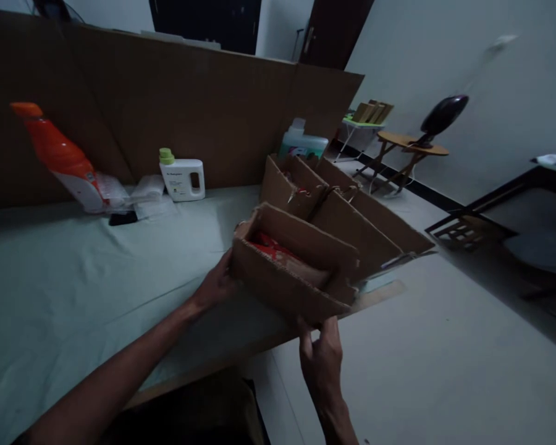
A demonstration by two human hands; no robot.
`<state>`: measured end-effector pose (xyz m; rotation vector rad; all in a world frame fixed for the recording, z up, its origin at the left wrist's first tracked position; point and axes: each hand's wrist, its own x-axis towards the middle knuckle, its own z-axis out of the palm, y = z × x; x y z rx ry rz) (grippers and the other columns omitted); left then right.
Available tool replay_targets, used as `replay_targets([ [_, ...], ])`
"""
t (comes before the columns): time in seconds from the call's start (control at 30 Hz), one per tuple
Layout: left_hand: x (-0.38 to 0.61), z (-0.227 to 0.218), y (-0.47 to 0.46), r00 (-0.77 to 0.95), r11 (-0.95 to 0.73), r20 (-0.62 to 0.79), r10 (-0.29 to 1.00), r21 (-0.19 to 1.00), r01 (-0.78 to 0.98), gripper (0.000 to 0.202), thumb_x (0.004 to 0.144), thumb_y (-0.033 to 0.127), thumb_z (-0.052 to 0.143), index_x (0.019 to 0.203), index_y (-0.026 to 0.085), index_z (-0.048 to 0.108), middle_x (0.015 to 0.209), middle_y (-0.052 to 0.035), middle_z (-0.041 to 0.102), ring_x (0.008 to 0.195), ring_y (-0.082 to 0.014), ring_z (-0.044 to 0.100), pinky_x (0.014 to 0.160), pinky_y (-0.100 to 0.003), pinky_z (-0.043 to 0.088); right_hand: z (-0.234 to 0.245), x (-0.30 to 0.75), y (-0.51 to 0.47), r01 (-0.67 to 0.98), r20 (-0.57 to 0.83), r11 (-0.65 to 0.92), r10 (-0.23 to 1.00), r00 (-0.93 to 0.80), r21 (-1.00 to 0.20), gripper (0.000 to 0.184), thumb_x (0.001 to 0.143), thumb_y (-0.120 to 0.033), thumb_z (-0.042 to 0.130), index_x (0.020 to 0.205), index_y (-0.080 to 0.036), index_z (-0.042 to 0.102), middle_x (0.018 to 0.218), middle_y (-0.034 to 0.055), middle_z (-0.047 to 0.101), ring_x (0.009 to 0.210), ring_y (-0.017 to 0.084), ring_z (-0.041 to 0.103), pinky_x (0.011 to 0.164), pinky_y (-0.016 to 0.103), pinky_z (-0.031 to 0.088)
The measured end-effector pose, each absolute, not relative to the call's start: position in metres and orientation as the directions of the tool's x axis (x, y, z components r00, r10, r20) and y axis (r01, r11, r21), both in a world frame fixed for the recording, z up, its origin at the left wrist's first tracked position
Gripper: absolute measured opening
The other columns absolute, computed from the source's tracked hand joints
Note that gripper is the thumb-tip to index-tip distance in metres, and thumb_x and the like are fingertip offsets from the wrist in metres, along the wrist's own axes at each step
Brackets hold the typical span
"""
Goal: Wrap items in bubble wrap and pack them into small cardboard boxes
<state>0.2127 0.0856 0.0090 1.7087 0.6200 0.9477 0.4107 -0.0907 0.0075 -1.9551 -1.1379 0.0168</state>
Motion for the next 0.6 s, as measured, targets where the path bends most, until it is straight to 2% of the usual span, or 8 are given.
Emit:
replay_targets([
  [0.07, 0.253, 0.006, 0.101, 0.540, -0.328, 0.275, 0.795, 0.945, 0.002, 0.104, 0.071, 0.030, 0.073, 0.158, 0.016, 0.018, 0.167, -0.0194, 0.024, 0.154, -0.0420, 0.020, 0.125, -0.059, 0.023, -0.003, 0.415, -0.101, 0.627, 0.345, -0.224, 0.676, 0.652, -0.746, 0.047, 0.091, -0.050, 0.058, 0.126, -0.017, 0.056, 0.115, 0.0145, 0.064, 0.091, 0.025, 0.067, 0.060, 0.032, 0.052],
  [0.13, 0.287, -0.001, 0.101, 0.497, -0.311, 0.241, 0.834, 0.948, 0.061, 0.118, 0.066, 0.032, 0.076, 0.160, 0.013, 0.007, 0.170, -0.0223, 0.001, 0.156, -0.0428, -0.005, 0.127, -0.060, 0.007, -0.018, 0.412, -0.108, 0.536, 0.292, -0.189, 0.669, 0.683, -0.822, 0.061, 0.093, -0.047, 0.059, 0.145, -0.019, 0.045, 0.138, 0.0187, 0.055, 0.106, 0.027, 0.067, 0.072, 0.036, 0.057],
  [0.2, 0.311, -0.011, 0.087, 0.498, -0.292, 0.217, 0.840, 0.953, 0.079, 0.125, 0.065, 0.035, 0.078, 0.160, 0.009, -0.001, 0.168, -0.0242, -0.014, 0.155, -0.0422, -0.015, 0.127, -0.059, 0.000, -0.035, 0.408, -0.112, 0.483, 0.268, -0.151, 0.672, 0.690, -0.863, 0.068, 0.094, -0.045, 0.058, 0.154, -0.022, 0.035, 0.153, 0.0199, 0.043, 0.117, 0.029, 0.064, 0.085, 0.042, 0.058],
  [0.27, 0.325, -0.021, 0.068, 0.571, -0.280, 0.194, 0.797, 0.958, 0.065, 0.127, 0.066, 0.037, 0.079, 0.159, 0.007, -0.002, 0.168, -0.0258, -0.014, 0.155, -0.0423, -0.012, 0.127, -0.058, 0.001, -0.050, 0.405, -0.113, 0.501, 0.295, -0.130, 0.672, 0.679, -0.856, 0.068, 0.094, -0.043, 0.058, 0.155, -0.023, 0.034, 0.158, 0.0191, 0.037, 0.128, 0.032, 0.057, 0.097, 0.048, 0.054],
  [0.4, 0.337, -0.032, 0.049, 0.729, -0.301, 0.176, 0.661, 0.953, 0.042, 0.121, 0.067, 0.039, 0.078, 0.160, 0.006, 0.008, 0.168, -0.0271, 0.003, 0.157, -0.0417, 0.004, 0.128, -0.056, 0.010, -0.060, 0.411, -0.106, 0.621, 0.381, -0.131, 0.687, 0.619, -0.772, 0.062, 0.095, -0.040, 0.056, 0.153, -0.023, 0.042, 0.158, 0.0172, 0.039, 0.144, 0.035, 0.041, 0.109, 0.057, 0.045],
  [0.6, 0.342, -0.034, 0.067, 0.815, -0.453, 0.158, 0.557, 0.880, 0.139, 0.108, 0.064, 0.033, 0.073, 0.157, 0.007, 0.024, 0.163, -0.0283, 0.027, 0.151, -0.0435, 0.027, 0.124, -0.059, 0.022, -0.048, 0.439, -0.088, 0.658, 0.360, -0.173, 0.723, 0.590, -0.733, 0.059, 0.095, -0.045, 0.054, 0.150, -0.023, 0.048, 0.161, 0.0151, 0.038, 0.145, 0.035, 0.042, 0.095, 0.050, 0.056],
])
